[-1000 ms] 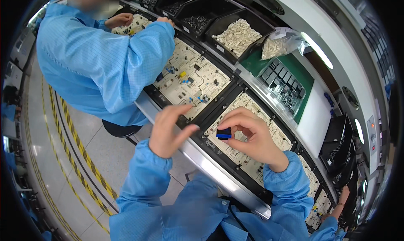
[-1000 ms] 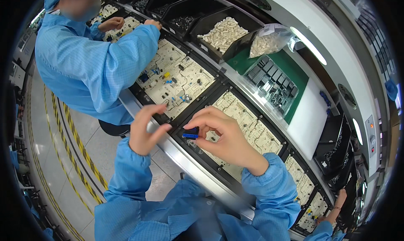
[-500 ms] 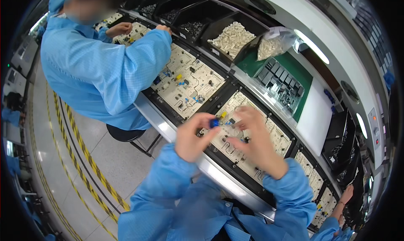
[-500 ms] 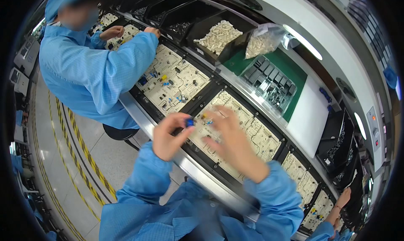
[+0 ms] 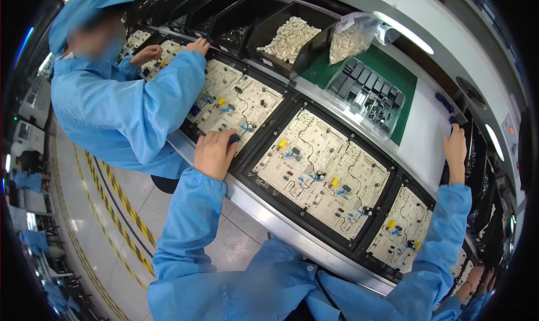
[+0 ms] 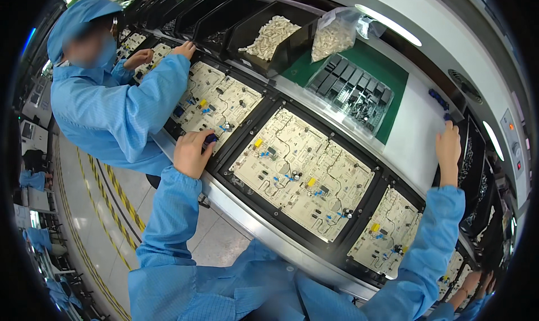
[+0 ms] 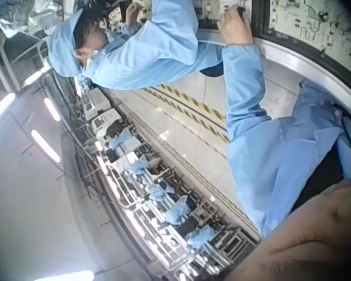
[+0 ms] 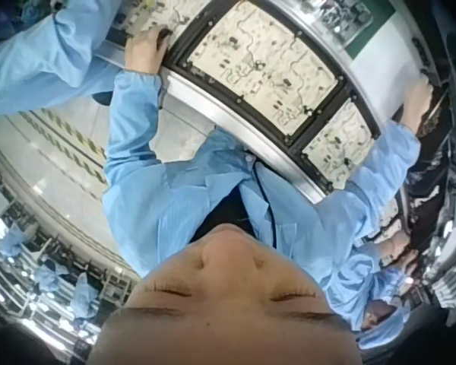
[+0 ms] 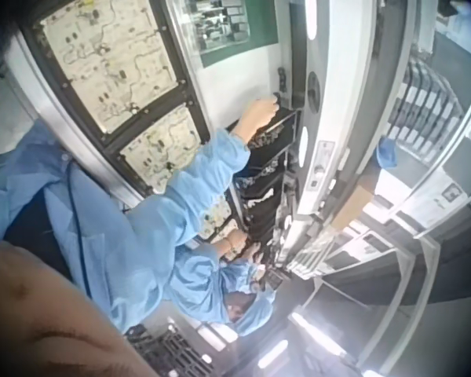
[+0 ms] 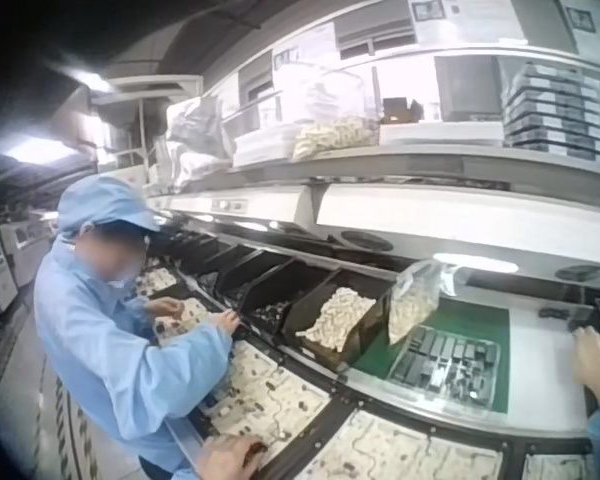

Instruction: Manually placing electronic components onto circuit boards on a factory assembly line.

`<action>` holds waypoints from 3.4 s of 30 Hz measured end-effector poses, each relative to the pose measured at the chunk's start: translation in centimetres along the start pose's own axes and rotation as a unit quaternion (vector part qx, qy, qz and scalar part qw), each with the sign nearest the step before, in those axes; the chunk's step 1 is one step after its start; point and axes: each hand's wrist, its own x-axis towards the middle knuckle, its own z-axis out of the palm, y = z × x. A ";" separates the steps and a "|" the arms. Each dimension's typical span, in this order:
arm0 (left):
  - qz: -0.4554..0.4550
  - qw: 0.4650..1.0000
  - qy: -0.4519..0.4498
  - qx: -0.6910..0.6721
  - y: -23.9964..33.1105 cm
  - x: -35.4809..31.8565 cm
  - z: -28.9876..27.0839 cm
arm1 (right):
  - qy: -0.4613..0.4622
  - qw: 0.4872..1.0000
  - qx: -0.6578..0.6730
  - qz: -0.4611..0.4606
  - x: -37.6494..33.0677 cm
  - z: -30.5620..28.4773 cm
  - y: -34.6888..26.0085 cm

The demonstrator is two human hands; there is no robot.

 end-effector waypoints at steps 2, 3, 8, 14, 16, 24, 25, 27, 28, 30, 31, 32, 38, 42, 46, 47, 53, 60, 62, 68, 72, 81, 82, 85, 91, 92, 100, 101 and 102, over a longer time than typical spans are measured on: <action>0.002 0.999 0.013 0.041 0.2 0.0 0.1 | -0.010 1.000 -0.004 0.023 2.3 2.7 0.5; 0.004 0.999 0.012 0.044 0.3 0.0 0.2 | -0.007 0.999 0.011 0.045 3.4 3.9 0.8; -0.004 0.999 0.018 0.048 0.2 0.0 0.2 | 0.008 0.993 0.083 0.082 6.2 9.4 -0.3; -0.001 0.998 0.019 0.056 0.6 -0.1 0.2 | 0.051 0.985 0.001 0.167 4.1 10.5 -4.1; 0.000 0.998 0.019 0.056 0.6 -0.1 0.2 | 0.062 0.984 -0.018 0.167 4.3 10.5 -3.6; -0.002 0.998 0.000 0.063 0.7 0.4 0.2 | 0.068 0.982 -0.022 0.174 4.0 11.0 -3.1; -0.004 0.998 -0.005 0.063 0.6 0.4 0.3 | 0.066 0.982 -0.018 0.176 3.9 10.6 -3.4; -0.007 0.998 -0.011 0.064 0.4 0.5 0.2 | 0.069 0.982 -0.002 0.174 3.5 10.1 -3.8; -0.027 0.999 -0.029 0.037 0.1 0.5 0.1 | 0.075 0.982 0.013 0.173 3.3 9.7 -4.0; -0.047 0.998 -0.047 0.011 0.0 0.5 -0.2 | 0.069 0.982 0.014 0.177 3.2 9.6 -4.1; -0.049 0.998 -0.046 0.014 0.1 0.4 -0.3 | 0.064 0.981 0.013 0.182 3.1 9.5 -3.9; -0.050 0.998 -0.046 0.018 0.2 0.4 -0.4 | 0.064 0.981 0.012 0.184 3.2 9.7 -3.6; -0.011 0.997 -0.063 0.050 0.6 1.1 -0.6 | 0.065 0.981 -0.007 0.182 3.4 10.2 -2.9; 0.024 0.993 -0.047 0.105 1.2 1.4 -0.3 | 0.073 0.981 0.019 0.180 3.2 9.7 -3.2; 0.012 0.991 -0.078 0.105 1.3 1.6 -0.3 | 0.076 0.981 0.020 0.178 3.4 10.0 -2.9; 0.018 0.993 -0.066 0.101 1.0 1.5 -0.4 | 0.079 0.981 0.024 0.173 3.5 9.8 -3.3; -0.065 0.994 -0.050 -0.077 0.1 1.3 -0.9 | 0.358 0.919 0.119 0.115 4.7 10.3 1.5; -0.195 0.920 0.241 -0.239 -2.8 -6.0 1.7 | 0.054 0.805 0.422 -0.414 -7.7 -11.1 -28.5; -0.175 0.924 0.298 -0.164 -1.9 -5.9 2.0 | 0.023 0.744 0.409 -0.527 -9.4 -11.9 -34.2; -0.258 0.899 0.292 -0.202 -1.5 -6.5 2.0 | -0.075 0.722 0.353 -0.590 -12.6 -10.9 -43.0; -0.288 0.871 0.301 -0.258 -1.6 -6.9 2.2 | -0.090 0.728 0.333 -0.593 -13.1 -9.6 -44.5; -0.291 0.867 0.289 -0.284 -1.6 -7.0 2.3 | -0.103 0.747 0.303 -0.583 -13.7 -10.1 -45.3; -0.293 0.862 0.303 -0.280 -1.5 -7.1 2.5 | -0.094 0.750 0.289 -0.588 -13.8 -10.2 -45.5; -0.295 0.860 0.317 -0.268 -1.5 -7.2 2.6 | -0.078 0.744 0.276 -0.603 -14.0 -10.7 -46.0; -0.284 0.864 0.324 -0.260 -1.5 -7.2 2.7 | -0.085 0.756 0.264 -0.593 -14.0 -10.4 -46.2; -0.277 0.865 0.327 -0.262 -1.4 -7.3 2.8 | -0.091 0.761 0.266 -0.585 -13.9 -10.1 -46.1; -0.264 0.873 0.318 -0.259 -1.5 -7.5 3.6 | -0.067 0.754 0.265 -0.597 -14.0 -9.1 -46.2; -0.263 0.874 0.318 -0.257 -1.5 -7.5 3.6 | -0.063 0.746 0.253 -0.612 -13.8 -9.1 -46.2; -0.264 0.874 0.317 -0.256 -1.5 -7.5 3.6 | -0.064 0.746 0.254 -0.613 -13.7 -9.4 -46.2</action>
